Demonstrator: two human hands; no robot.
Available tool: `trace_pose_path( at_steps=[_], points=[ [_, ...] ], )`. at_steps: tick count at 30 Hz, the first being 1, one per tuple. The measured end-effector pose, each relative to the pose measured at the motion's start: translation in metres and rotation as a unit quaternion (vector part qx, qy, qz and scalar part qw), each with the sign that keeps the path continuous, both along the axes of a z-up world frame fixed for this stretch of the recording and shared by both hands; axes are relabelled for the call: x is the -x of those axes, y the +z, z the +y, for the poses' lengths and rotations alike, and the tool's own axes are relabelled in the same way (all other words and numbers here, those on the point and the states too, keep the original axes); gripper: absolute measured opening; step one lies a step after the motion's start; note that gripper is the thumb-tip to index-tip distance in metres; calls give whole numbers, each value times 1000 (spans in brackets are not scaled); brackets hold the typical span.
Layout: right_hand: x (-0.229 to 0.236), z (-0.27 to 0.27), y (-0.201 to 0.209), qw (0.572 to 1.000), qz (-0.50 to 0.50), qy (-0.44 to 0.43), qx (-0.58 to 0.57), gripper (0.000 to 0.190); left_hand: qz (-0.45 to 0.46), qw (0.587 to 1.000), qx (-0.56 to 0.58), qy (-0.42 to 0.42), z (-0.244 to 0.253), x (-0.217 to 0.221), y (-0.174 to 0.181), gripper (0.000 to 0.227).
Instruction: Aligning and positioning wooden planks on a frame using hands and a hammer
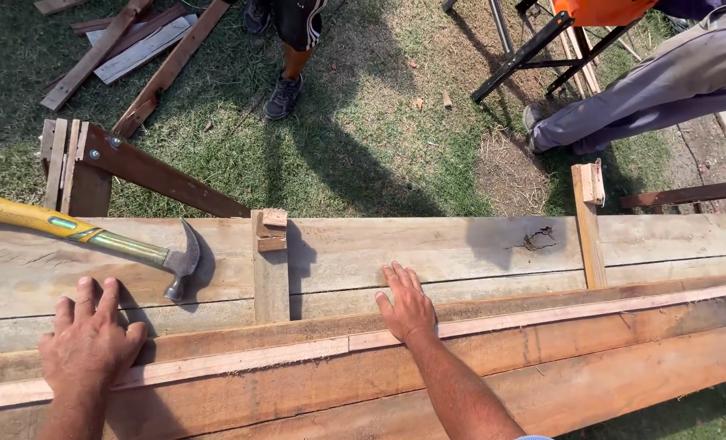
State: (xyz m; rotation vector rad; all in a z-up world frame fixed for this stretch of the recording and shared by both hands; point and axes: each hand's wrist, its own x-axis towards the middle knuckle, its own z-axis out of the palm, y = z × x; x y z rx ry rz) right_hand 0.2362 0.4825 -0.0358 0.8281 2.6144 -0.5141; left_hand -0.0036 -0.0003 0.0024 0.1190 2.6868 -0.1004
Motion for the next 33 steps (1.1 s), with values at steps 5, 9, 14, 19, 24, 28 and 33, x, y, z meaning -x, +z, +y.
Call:
trace_pose_path(
  at_steps=[5,9,14,19,24,28,33],
  points=[
    [-1,1,-2,1000,3,1,-4,72,15,1000,-2,-8,-2,-1,-4,90],
    [-3,1,-4,1000,12,3,-8,71,4,1000,-3,0,0,1,-1,92],
    [0,3,-1,998,12,51,-26,67,3,1000,-9,1,0,1,0,93],
    [2,3,-1,1000,-5,30,-8,65,22,1000,-17,-3,-4,-1,-8,97],
    [-7,5,-18,996,60,49,-37,68,49,998,-17,-19,-5,-2,-10,97],
    [-1,1,5,997,71,22,2,66,54,998,-9,-28,-8,-3,-14,97],
    [-4,3,-11,999,27,19,-11,72,36,999,-10,-17,-4,-2,-7,96]
  ],
)
